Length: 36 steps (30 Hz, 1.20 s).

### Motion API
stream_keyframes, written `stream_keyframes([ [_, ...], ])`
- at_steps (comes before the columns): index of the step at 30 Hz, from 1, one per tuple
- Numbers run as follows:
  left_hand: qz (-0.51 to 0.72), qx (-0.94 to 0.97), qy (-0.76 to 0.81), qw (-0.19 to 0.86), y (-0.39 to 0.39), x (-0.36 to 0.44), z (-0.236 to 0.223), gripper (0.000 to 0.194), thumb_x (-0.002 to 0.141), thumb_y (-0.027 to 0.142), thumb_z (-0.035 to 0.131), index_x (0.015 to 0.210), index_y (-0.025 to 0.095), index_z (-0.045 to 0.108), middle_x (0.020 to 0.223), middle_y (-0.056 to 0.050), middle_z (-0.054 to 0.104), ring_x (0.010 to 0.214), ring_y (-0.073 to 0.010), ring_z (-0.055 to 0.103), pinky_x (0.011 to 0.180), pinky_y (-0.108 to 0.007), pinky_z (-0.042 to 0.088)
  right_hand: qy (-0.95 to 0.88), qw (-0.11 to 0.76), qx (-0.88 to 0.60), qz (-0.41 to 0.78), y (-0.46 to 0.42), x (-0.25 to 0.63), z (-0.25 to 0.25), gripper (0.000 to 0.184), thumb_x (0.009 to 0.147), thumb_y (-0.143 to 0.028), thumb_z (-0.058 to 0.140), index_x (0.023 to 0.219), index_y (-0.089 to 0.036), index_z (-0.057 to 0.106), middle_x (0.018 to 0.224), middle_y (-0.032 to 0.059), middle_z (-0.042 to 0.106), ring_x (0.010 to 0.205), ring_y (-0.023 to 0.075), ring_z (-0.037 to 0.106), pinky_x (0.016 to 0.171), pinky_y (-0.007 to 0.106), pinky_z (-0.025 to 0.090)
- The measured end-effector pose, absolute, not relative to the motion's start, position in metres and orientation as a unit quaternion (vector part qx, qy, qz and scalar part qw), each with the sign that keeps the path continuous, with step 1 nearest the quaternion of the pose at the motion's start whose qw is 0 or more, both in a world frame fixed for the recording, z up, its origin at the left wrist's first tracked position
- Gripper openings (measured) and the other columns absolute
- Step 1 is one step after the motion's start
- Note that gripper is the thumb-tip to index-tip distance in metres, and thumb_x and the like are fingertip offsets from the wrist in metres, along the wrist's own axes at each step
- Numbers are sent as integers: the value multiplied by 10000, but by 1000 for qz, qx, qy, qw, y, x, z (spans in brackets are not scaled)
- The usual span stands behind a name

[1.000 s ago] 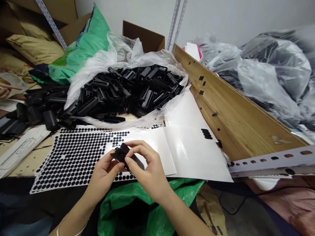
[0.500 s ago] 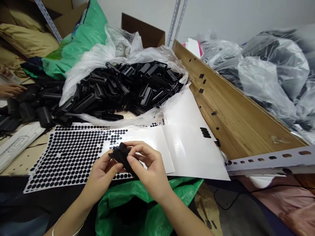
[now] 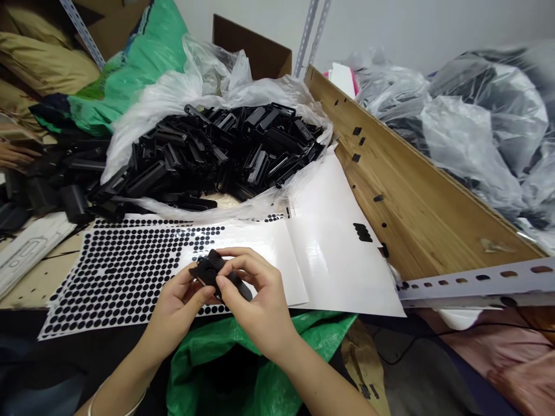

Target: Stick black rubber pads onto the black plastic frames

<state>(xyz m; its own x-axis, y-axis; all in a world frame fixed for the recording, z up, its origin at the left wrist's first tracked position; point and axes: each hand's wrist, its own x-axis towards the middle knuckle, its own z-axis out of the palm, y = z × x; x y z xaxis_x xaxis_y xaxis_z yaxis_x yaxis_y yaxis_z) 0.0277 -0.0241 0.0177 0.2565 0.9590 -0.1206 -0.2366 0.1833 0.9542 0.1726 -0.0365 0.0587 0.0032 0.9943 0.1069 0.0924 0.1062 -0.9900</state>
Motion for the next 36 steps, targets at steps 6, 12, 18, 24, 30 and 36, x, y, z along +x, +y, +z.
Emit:
stream_keyframes([
  [6,443,467,401,652,-24,26,17,182,817,313,668,948,188,648,773,-11,663,698,-155,646,668,-281,586,-555,506,-502,429,-36,172,57,80,845,-205,616,766,-206,631,1116,63,659,996,194,642,851,323,532],
  [12,445,466,395,655,-24,26,15,185,827,308,659,965,187,642,777,-17,660,695,-156,640,657,-284,585,-558,506,-504,422,-36,171,54,77,830,-184,618,756,-205,622,1113,60,659,990,188,644,851,317,534],
  [18,450,471,387,653,-22,27,13,166,825,319,655,916,181,643,783,-24,645,715,-169,642,656,-289,578,-552,509,-511,419,-33,170,53,80,805,-174,632,732,-202,620,1101,62,672,982,192,651,837,324,544],
  [24,470,513,419,584,-22,27,12,67,807,238,656,841,185,632,748,-3,587,669,-132,572,620,-236,514,-552,525,-508,402,-32,168,51,106,788,-157,643,696,-199,614,1055,61,688,986,197,658,815,321,555],
  [30,475,572,404,533,-22,27,12,75,847,190,603,774,198,609,757,4,529,679,-117,513,593,-203,450,-566,522,-506,388,-34,169,49,157,803,-150,630,666,-204,574,1051,56,687,995,203,657,797,334,560],
  [36,481,514,393,591,-33,33,4,242,895,278,576,1133,251,545,1008,-38,617,900,-164,613,794,-274,508,-621,505,-525,289,-32,173,44,169,806,-146,648,675,-223,574,1032,39,692,1089,223,598,944,419,495],
])
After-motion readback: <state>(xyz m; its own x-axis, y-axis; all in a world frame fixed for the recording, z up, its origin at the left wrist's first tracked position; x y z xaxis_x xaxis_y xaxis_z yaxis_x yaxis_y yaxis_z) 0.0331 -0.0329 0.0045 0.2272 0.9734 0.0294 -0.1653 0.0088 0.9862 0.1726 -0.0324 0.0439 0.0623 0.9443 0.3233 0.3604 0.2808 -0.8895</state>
